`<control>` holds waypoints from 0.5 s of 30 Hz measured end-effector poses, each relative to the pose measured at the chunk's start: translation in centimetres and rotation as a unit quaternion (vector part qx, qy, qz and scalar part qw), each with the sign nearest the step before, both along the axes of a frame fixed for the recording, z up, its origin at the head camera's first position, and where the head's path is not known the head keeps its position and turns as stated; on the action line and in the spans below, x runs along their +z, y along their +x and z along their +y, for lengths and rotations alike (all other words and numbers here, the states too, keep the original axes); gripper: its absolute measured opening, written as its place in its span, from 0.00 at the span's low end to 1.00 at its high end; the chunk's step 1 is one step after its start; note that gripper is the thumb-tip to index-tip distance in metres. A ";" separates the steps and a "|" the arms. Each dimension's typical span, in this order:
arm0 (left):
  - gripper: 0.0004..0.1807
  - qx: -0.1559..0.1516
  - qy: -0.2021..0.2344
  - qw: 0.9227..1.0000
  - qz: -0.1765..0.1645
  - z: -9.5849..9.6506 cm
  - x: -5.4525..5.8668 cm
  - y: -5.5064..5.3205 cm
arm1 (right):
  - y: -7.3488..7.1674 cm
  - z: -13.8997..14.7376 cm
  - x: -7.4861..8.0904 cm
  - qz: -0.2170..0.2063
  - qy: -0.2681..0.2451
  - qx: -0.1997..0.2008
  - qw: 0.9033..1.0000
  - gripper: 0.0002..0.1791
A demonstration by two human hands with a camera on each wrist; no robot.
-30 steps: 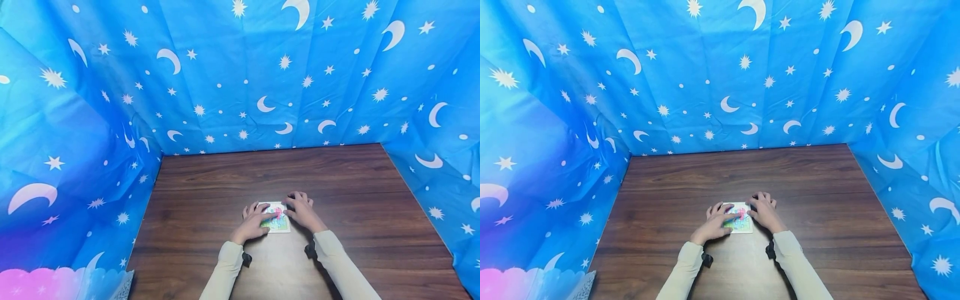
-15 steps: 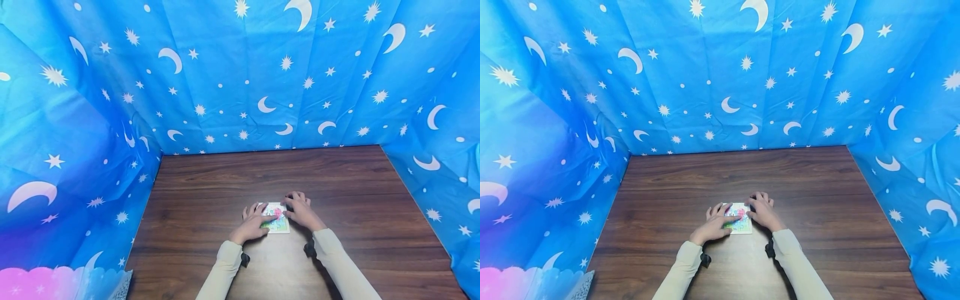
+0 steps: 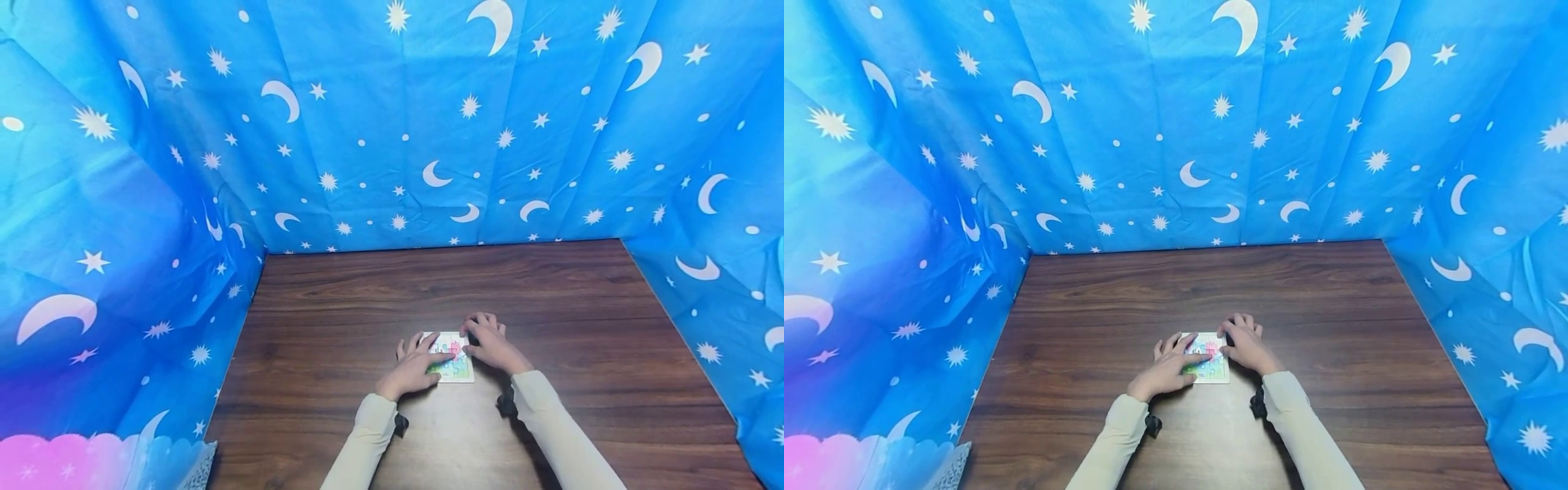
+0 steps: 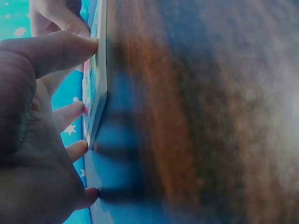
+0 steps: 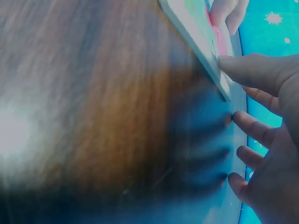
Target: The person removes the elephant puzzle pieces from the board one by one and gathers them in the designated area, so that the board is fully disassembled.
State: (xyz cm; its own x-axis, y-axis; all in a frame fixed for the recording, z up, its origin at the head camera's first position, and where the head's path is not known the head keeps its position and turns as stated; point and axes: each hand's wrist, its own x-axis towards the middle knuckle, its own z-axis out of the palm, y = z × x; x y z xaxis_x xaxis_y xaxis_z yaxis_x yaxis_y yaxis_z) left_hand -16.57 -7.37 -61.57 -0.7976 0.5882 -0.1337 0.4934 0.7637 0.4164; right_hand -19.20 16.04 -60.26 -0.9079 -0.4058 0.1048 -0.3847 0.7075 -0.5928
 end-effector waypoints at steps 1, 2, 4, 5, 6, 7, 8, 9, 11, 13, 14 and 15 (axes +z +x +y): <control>0.30 0.000 0.001 1.000 -0.002 0.0 -0.1 0.0 | 0.0 0.0 0.0 0.000 0.001 -0.001 1.000 0.13; 0.30 0.001 0.002 1.000 -0.001 0.0 -0.1 -0.1 | 0.1 0.1 0.0 -0.001 0.001 -0.002 1.000 0.13; 0.30 0.002 0.005 1.000 0.000 0.0 -0.1 -0.1 | 0.1 0.1 0.0 -0.001 0.003 -0.002 1.000 0.13; 0.31 0.003 0.005 1.000 0.001 0.0 -0.1 -0.1 | 0.2 0.1 0.0 -0.002 0.004 -0.001 1.000 0.13; 0.31 0.003 0.005 1.000 0.003 -0.1 -0.1 0.0 | 0.2 0.1 0.0 -0.003 0.002 -0.001 1.000 0.14; 0.31 0.004 0.005 1.000 0.006 -0.1 0.0 0.0 | 0.2 0.1 0.0 -0.003 0.001 0.000 1.000 0.14; 0.31 0.004 0.005 1.000 0.009 -0.1 0.0 0.0 | 0.2 0.1 0.0 -0.003 -0.001 0.000 1.000 0.14; 0.31 0.004 0.003 1.000 0.009 -0.1 0.0 0.0 | 0.2 0.1 0.0 -0.002 -0.003 -0.001 1.000 0.13; 0.30 0.002 0.001 1.000 0.011 -0.1 0.1 -0.1 | 0.1 0.1 -0.1 0.002 -0.007 0.001 1.000 0.09; 0.30 0.002 -0.001 1.000 0.010 0.0 0.1 -0.1 | 0.0 0.0 -0.2 0.009 -0.005 0.004 1.000 0.08; 0.30 0.002 -0.002 1.000 0.007 0.0 0.1 -0.1 | -0.1 0.0 -0.3 0.011 -0.005 0.004 1.000 0.09; 0.30 0.002 -0.003 1.000 0.005 0.1 0.2 -0.1 | -0.1 0.0 -0.4 0.014 -0.002 0.006 1.000 0.08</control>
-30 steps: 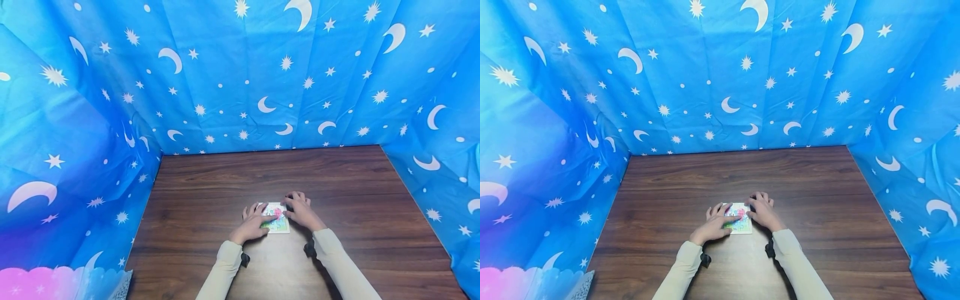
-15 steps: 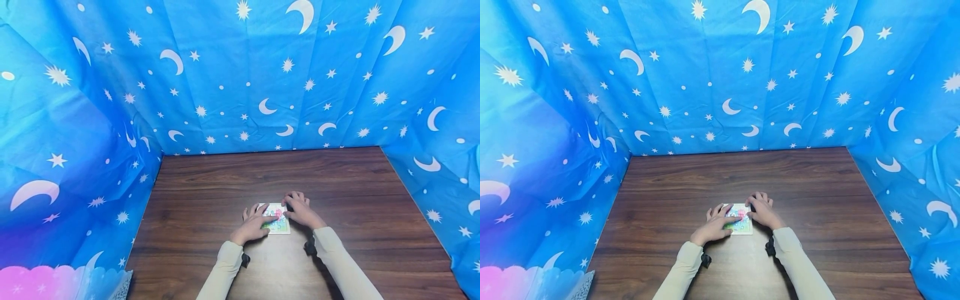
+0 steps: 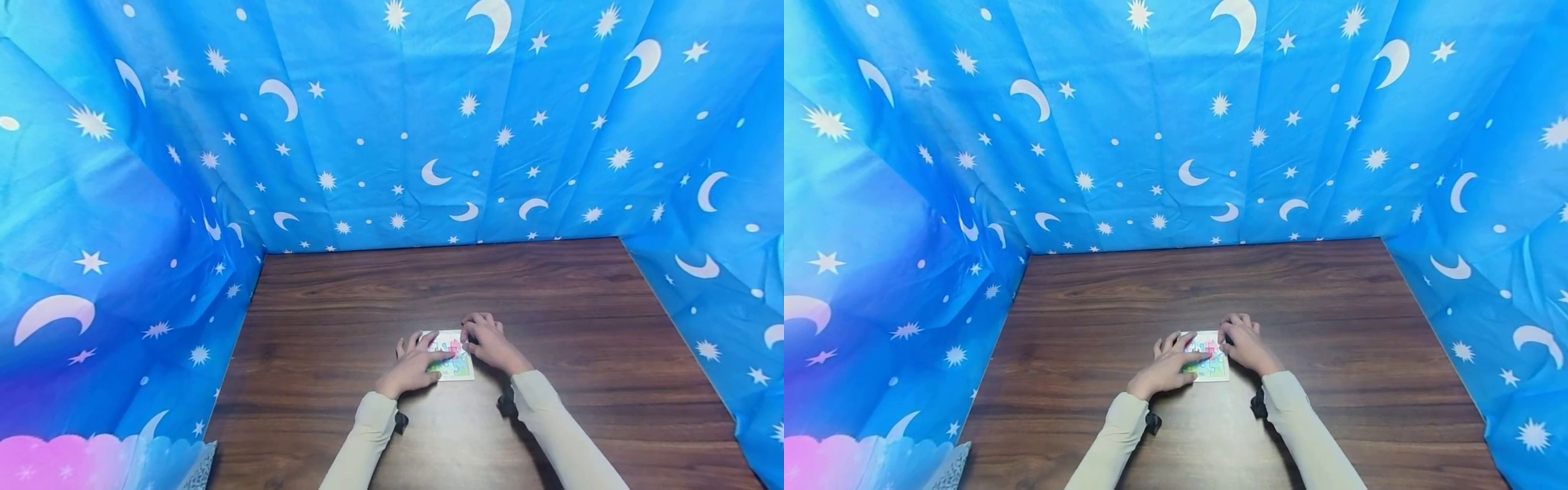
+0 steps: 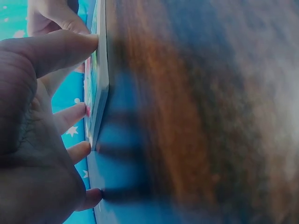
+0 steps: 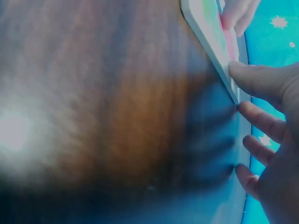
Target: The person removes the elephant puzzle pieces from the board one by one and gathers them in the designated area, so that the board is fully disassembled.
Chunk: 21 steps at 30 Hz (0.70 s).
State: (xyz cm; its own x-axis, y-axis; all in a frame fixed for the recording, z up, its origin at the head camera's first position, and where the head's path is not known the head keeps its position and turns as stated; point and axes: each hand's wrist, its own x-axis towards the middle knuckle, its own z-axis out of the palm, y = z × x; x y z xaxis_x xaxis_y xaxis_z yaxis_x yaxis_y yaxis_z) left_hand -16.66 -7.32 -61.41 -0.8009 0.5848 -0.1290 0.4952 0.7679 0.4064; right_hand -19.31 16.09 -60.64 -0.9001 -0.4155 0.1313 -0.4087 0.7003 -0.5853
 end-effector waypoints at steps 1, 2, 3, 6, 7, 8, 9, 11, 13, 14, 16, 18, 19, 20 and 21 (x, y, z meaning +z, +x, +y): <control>0.30 0.000 -0.002 1.000 -0.002 0.0 0.0 0.0 | 0.0 0.0 -0.1 0.002 0.002 0.001 1.000 0.08; 0.30 0.000 -0.002 1.000 -0.002 0.0 0.1 0.0 | 0.0 0.0 -0.2 0.002 0.004 0.001 1.000 0.09; 0.30 0.000 -0.002 1.000 -0.004 0.1 0.1 0.0 | 0.0 0.1 -0.2 0.005 0.007 0.001 1.000 0.11; 0.30 -0.001 0.003 1.000 -0.004 0.1 0.2 -0.1 | -0.1 0.1 -0.2 0.010 0.008 0.002 1.000 0.13; 0.30 -0.002 0.005 1.000 -0.003 0.1 0.3 -0.1 | -0.1 0.2 -0.1 0.010 0.008 0.003 1.000 0.13; 0.30 -0.003 0.009 1.000 -0.003 0.1 0.2 -0.1 | -0.1 0.2 0.0 0.011 0.008 0.004 1.000 0.13; 0.30 -0.004 0.010 1.000 -0.003 0.1 0.2 -0.2 | -0.2 0.2 0.1 0.012 0.008 0.006 1.000 0.13; 0.30 -0.006 0.011 1.000 -0.005 0.1 0.0 -0.2 | -0.2 0.2 0.2 0.009 0.005 0.010 1.000 0.13; 0.30 -0.007 0.004 1.000 -0.008 0.2 -0.2 -0.3 | -0.3 0.2 0.3 0.007 0.006 0.016 1.000 0.13; 0.30 -0.007 0.001 1.000 -0.010 0.2 -0.3 -0.3 | -0.3 0.2 0.3 0.009 0.009 0.020 1.000 0.13; 0.30 -0.008 -0.004 1.000 -0.010 0.3 -0.4 -0.3 | -0.4 0.3 0.2 0.010 0.010 0.024 1.000 0.12; 0.30 -0.008 -0.011 1.000 -0.007 0.3 -0.2 -0.2 | -0.6 0.4 0.0 0.016 0.013 0.023 1.000 0.11; 0.30 -0.008 -0.014 1.000 -0.005 0.3 -0.1 -0.2 | -0.6 0.4 -0.1 0.020 0.012 0.021 1.000 0.11; 0.30 -0.009 -0.017 1.000 -0.003 0.3 0.0 -0.2 | -0.7 0.4 -0.2 0.023 0.009 0.018 1.000 0.10; 0.29 -0.010 -0.022 1.000 -0.002 0.4 0.2 -0.2 | -0.8 0.5 -0.2 0.025 0.003 0.015 1.000 0.09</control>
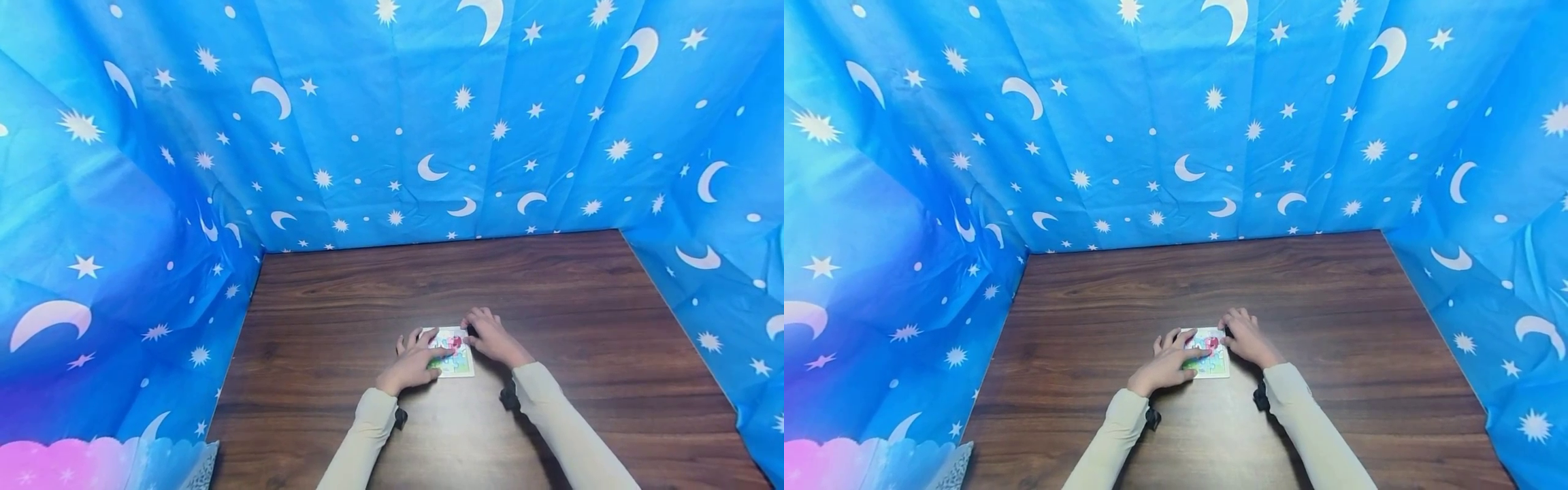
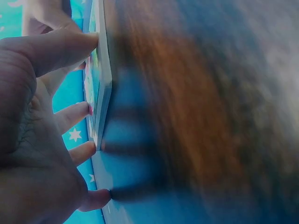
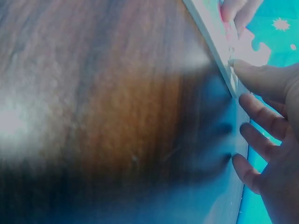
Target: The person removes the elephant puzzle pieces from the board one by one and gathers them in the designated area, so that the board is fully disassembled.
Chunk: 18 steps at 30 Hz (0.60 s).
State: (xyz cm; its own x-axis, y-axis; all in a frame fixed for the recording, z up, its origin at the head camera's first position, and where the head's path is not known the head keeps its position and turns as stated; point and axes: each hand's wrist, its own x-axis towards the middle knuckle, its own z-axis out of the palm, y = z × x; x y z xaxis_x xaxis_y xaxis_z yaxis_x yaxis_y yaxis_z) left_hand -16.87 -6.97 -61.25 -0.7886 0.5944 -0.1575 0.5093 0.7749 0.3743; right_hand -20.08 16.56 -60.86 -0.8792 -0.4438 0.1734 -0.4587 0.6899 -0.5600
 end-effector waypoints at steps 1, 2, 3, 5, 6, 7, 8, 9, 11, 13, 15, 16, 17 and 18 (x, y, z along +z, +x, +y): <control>0.29 -0.002 -0.003 1.000 0.001 0.1 0.1 0.0 | -0.1 0.1 0.0 0.002 -0.005 -0.003 1.000 0.08; 0.29 -0.004 -0.007 1.000 0.000 0.1 0.1 -0.1 | -0.1 0.2 0.1 0.000 -0.012 -0.005 1.000 0.07; 0.29 -0.006 -0.009 1.000 -0.002 0.1 0.1 -0.1 | -0.1 0.3 0.2 -0.005 -0.021 -0.009 1.000 0.06; 0.29 -0.007 -0.009 1.000 -0.002 0.1 0.0 -0.1 | -0.1 0.4 0.3 -0.024 -0.047 -0.018 0.998 0.04; 0.29 -0.008 -0.008 1.000 -0.002 0.1 -0.1 -0.1 | -0.1 0.5 0.3 -0.034 -0.063 -0.022 0.997 0.04; 0.29 -0.008 -0.006 1.000 -0.003 0.0 -0.1 -0.1 | -0.1 0.5 0.3 -0.046 -0.080 -0.028 0.995 0.03; 0.29 -0.008 -0.005 1.000 -0.004 0.0 -0.2 -0.1 | -0.1 0.6 0.3 -0.063 -0.100 -0.034 0.992 0.02; 0.29 -0.008 -0.002 1.000 -0.005 -0.1 -0.3 -0.1 | -0.1 0.6 0.3 -0.078 -0.120 -0.040 0.989 0.02; 0.29 -0.008 0.000 1.000 -0.006 -0.2 -0.3 0.0 | -0.2 0.9 0.3 -0.101 -0.156 -0.051 0.981 0.01; 0.29 -0.008 0.001 1.000 -0.006 -0.2 -0.3 0.0 | -0.3 1.2 0.5 -0.120 -0.175 -0.067 0.975 0.02; 0.29 -0.009 0.001 1.000 -0.007 -0.2 -0.3 0.0 | -0.3 1.7 0.6 -0.127 -0.181 -0.083 0.972 0.03; 0.29 -0.009 0.000 1.000 -0.006 -0.2 -0.3 0.1 | -0.3 2.0 0.6 -0.126 -0.179 -0.091 0.971 0.03; 0.29 -0.010 -0.001 1.000 -0.007 -0.2 -0.3 0.1 | -0.3 2.3 0.6 -0.123 -0.176 -0.098 0.972 0.03; 0.29 -0.010 -0.001 1.000 -0.007 -0.2 -0.3 0.2 | -0.3 2.6 0.5 -0.122 -0.173 -0.105 0.972 0.03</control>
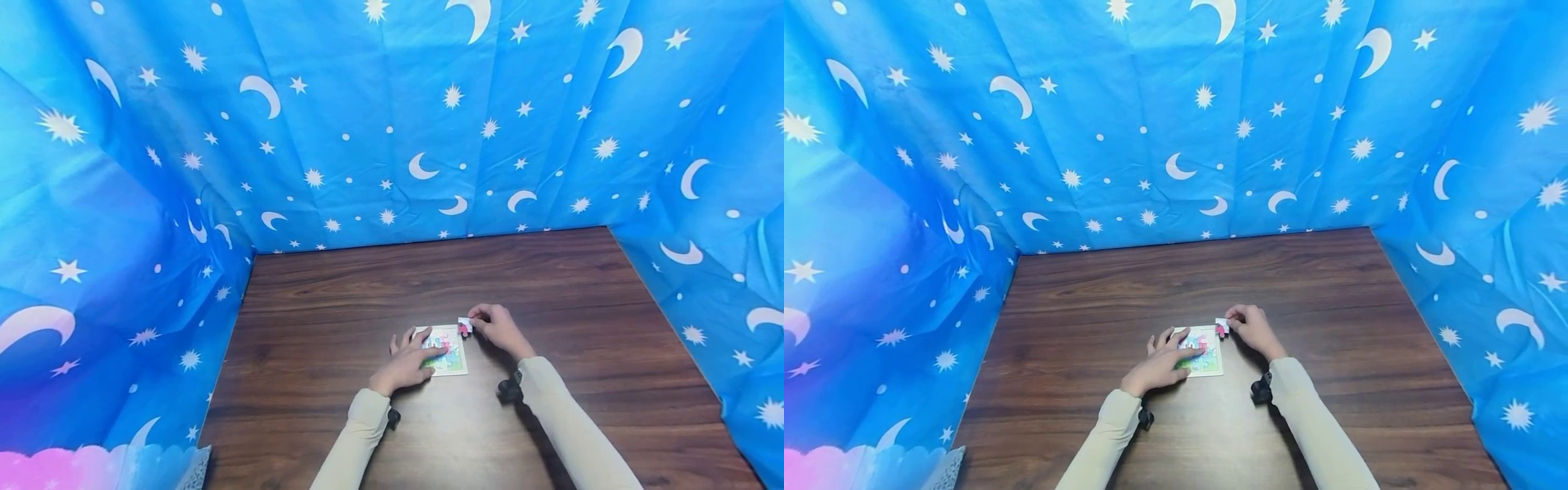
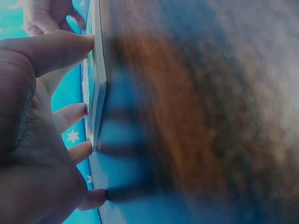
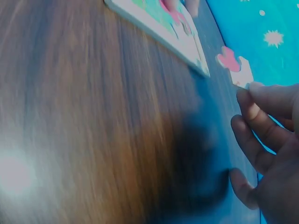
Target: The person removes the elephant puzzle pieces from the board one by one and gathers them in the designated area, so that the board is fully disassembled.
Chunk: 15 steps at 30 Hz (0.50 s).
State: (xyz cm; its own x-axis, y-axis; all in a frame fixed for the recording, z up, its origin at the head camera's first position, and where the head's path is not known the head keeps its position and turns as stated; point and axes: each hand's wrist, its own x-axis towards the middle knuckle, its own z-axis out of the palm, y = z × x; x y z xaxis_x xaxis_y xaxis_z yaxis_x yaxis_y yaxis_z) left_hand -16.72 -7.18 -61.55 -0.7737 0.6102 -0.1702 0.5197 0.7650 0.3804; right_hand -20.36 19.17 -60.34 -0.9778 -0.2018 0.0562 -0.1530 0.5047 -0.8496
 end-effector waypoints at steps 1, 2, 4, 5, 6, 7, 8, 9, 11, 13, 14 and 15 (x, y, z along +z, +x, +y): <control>0.28 0.000 -0.001 1.000 0.000 0.0 0.1 0.0 | 0.0 0.3 0.0 0.001 0.004 -0.005 1.000 0.03; 0.28 -0.001 0.001 1.000 0.001 0.0 0.1 0.1 | 0.0 0.6 0.0 0.003 0.010 -0.010 1.000 0.03; 0.28 -0.001 0.001 1.000 0.001 0.0 0.2 0.1 | -0.1 1.3 0.0 0.009 0.020 -0.017 1.000 0.03; 0.28 -0.002 0.002 1.000 0.001 0.0 0.2 0.2 | 0.0 1.6 0.0 0.012 0.027 -0.020 0.999 0.03; 0.27 -0.002 0.004 1.000 0.001 0.0 0.2 0.2 | 0.0 2.0 0.0 0.019 0.034 -0.025 0.999 0.03; 0.27 -0.003 0.006 1.000 0.003 -0.1 0.2 0.2 | 0.0 2.3 0.1 0.025 0.042 -0.030 0.998 0.03; 0.27 -0.002 0.008 1.000 0.004 -0.1 0.2 0.2 | 0.0 2.7 0.0 0.030 0.051 -0.035 0.998 0.03; 0.27 -0.001 0.009 1.000 0.003 -0.1 0.2 0.2 | 0.0 3.0 0.0 0.035 0.060 -0.039 0.997 0.03; 0.27 0.000 0.013 1.000 0.003 -0.1 0.2 0.2 | 0.0 3.7 -0.1 0.041 0.078 -0.050 0.995 0.03; 0.26 0.002 0.018 1.000 0.001 -0.1 0.3 0.3 | 0.1 4.5 -0.2 0.042 0.091 -0.060 0.993 0.03; 0.26 0.003 0.020 1.000 -0.001 -0.1 0.4 0.3 | 0.2 4.9 -0.2 0.041 0.097 -0.063 0.992 0.03; 0.26 0.004 0.023 1.000 -0.002 0.0 0.4 0.3 | 0.2 5.2 -0.3 0.042 0.104 -0.066 0.991 0.03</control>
State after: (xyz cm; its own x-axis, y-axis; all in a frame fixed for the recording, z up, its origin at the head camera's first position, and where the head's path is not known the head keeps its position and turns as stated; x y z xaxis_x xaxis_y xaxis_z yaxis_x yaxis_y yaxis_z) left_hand -16.41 -7.20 -61.15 -0.7773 0.6119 -0.1458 0.5123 0.7504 0.4177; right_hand -20.13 24.38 -60.60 -0.9902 -0.0876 0.1092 -0.1394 0.6883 -0.7120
